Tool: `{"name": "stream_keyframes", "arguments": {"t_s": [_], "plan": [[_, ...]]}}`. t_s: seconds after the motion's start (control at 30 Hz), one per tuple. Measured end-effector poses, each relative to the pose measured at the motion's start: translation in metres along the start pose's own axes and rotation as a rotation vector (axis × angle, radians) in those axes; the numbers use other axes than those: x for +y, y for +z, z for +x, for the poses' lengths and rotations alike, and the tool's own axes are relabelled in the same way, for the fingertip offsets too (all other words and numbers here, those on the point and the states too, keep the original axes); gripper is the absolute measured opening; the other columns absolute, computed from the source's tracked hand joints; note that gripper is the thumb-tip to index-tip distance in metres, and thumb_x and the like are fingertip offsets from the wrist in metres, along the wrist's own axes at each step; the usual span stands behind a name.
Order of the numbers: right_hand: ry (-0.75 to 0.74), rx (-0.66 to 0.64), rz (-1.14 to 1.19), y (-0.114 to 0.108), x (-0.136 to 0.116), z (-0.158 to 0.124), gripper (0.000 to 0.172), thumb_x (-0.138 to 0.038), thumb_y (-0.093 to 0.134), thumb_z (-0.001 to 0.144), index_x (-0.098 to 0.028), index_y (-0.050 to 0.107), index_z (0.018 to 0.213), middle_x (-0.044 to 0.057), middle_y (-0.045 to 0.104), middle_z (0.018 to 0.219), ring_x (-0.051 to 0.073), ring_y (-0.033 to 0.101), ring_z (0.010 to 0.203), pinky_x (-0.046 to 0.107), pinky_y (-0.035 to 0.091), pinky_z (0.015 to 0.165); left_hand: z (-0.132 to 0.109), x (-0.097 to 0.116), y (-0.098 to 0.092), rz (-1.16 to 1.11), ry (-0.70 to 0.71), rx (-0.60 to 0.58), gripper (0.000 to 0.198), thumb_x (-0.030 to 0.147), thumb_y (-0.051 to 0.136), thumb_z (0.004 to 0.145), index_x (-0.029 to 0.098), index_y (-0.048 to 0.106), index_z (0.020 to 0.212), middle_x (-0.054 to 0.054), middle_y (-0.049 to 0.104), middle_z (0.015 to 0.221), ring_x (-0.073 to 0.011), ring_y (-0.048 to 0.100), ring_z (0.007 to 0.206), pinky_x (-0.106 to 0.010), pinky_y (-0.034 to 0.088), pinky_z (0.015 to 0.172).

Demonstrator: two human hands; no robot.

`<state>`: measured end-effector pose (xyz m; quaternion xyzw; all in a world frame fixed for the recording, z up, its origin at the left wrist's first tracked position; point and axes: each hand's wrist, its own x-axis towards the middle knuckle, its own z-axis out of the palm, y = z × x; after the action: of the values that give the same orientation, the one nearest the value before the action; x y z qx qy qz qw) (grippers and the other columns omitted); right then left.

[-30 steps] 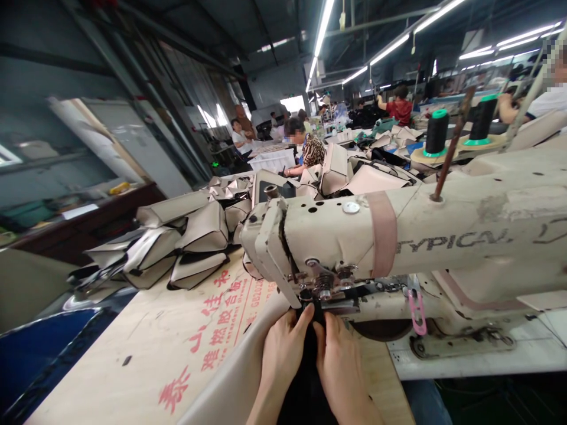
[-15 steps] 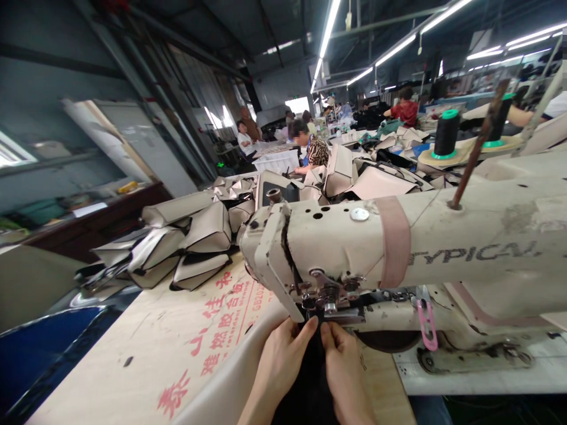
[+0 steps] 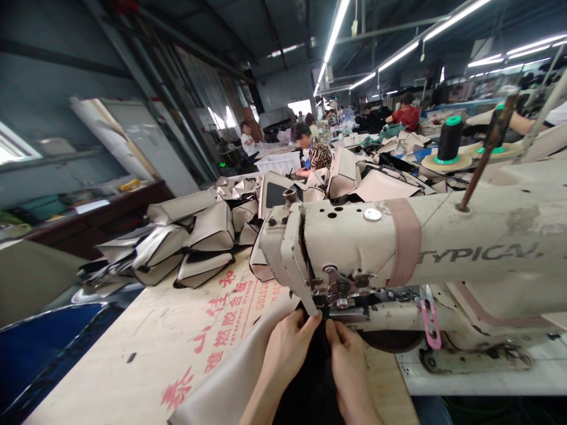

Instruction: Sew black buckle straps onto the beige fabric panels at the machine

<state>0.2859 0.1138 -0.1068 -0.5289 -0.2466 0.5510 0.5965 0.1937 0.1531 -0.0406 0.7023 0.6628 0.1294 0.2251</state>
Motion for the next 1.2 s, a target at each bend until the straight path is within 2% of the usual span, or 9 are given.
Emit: {"name": "stream_keyframes", "arguments": {"t_s": [0.17,0.33,0.57,0.83,1.0,1.13,1.2], "plan": [[-0.020,0.006,-0.013,-0.001,0.001,0.001,0.029,-0.049,0.057,0.071,-0.021,0.063,0.073,0.002,0.063,0.073,0.021,0.056,0.072,0.027,0.042,0.065,0.001,-0.002,0.005,-0.010,-0.014,0.030,0.041,0.047,0.038,0.083,0.017,0.053,0.059,-0.001,0.053,0.054,-0.0120,0.047,0.051,-0.023,0.023,0.048],[-0.036,0.010,-0.026,-0.001,0.000,0.001,0.030,-0.048,0.057,0.071,-0.020,0.056,0.061,0.001,0.058,0.063,0.019,0.054,0.065,0.024,0.040,0.058,0.000,-0.001,0.005,-0.008,-0.019,0.022,0.042,0.048,0.037,0.083,0.017,0.056,0.062,-0.002,0.058,0.059,-0.0137,0.051,0.054,-0.023,0.024,0.048],[-0.018,0.052,-0.078,-0.002,-0.003,0.000,0.033,-0.051,0.057,0.070,-0.019,0.062,0.068,0.000,0.059,0.063,0.017,0.050,0.061,0.024,0.036,0.055,0.000,0.001,0.004,0.021,-0.030,0.026,0.043,0.048,0.037,0.084,0.016,0.058,0.064,-0.006,0.063,0.063,-0.0158,0.056,0.058,-0.023,0.025,0.049],[-0.076,0.082,-0.116,-0.002,0.003,0.004,0.035,-0.050,0.056,0.070,-0.017,0.059,0.061,0.000,0.056,0.059,0.017,0.051,0.061,0.023,0.037,0.055,0.001,0.001,0.004,0.023,-0.028,0.033,0.044,0.048,0.037,0.083,0.016,0.058,0.062,-0.005,0.062,0.062,-0.0154,0.055,0.056,-0.023,0.025,0.049],[-0.086,0.116,-0.183,0.000,0.003,0.007,0.042,-0.055,0.053,0.072,-0.016,0.056,0.056,0.000,0.050,0.051,0.013,0.043,0.046,0.022,0.030,0.042,0.005,0.000,0.005,0.012,-0.024,0.039,0.046,0.049,0.035,0.084,0.016,0.058,0.062,-0.005,0.060,0.060,-0.0153,0.054,0.057,-0.023,0.026,0.049],[-0.130,0.081,-0.308,0.005,-0.007,0.005,0.048,-0.059,0.048,0.075,-0.018,0.052,0.052,-0.002,0.043,0.040,0.013,0.040,0.037,0.024,0.028,0.039,0.008,-0.003,0.005,0.009,0.000,0.049,0.046,0.050,0.035,0.084,0.017,0.056,0.061,-0.003,0.057,0.058,-0.0145,0.052,0.055,-0.023,0.025,0.049],[-0.176,0.044,-0.400,-0.010,-0.019,-0.001,0.046,-0.058,0.051,0.075,-0.018,0.056,0.053,0.001,0.050,0.043,0.015,0.046,0.041,0.025,0.033,0.044,0.009,-0.005,0.006,0.011,0.005,0.057,0.045,0.051,0.035,0.083,0.017,0.054,0.059,-0.001,0.054,0.055,-0.0137,0.050,0.053,-0.023,0.024,0.048]]}}
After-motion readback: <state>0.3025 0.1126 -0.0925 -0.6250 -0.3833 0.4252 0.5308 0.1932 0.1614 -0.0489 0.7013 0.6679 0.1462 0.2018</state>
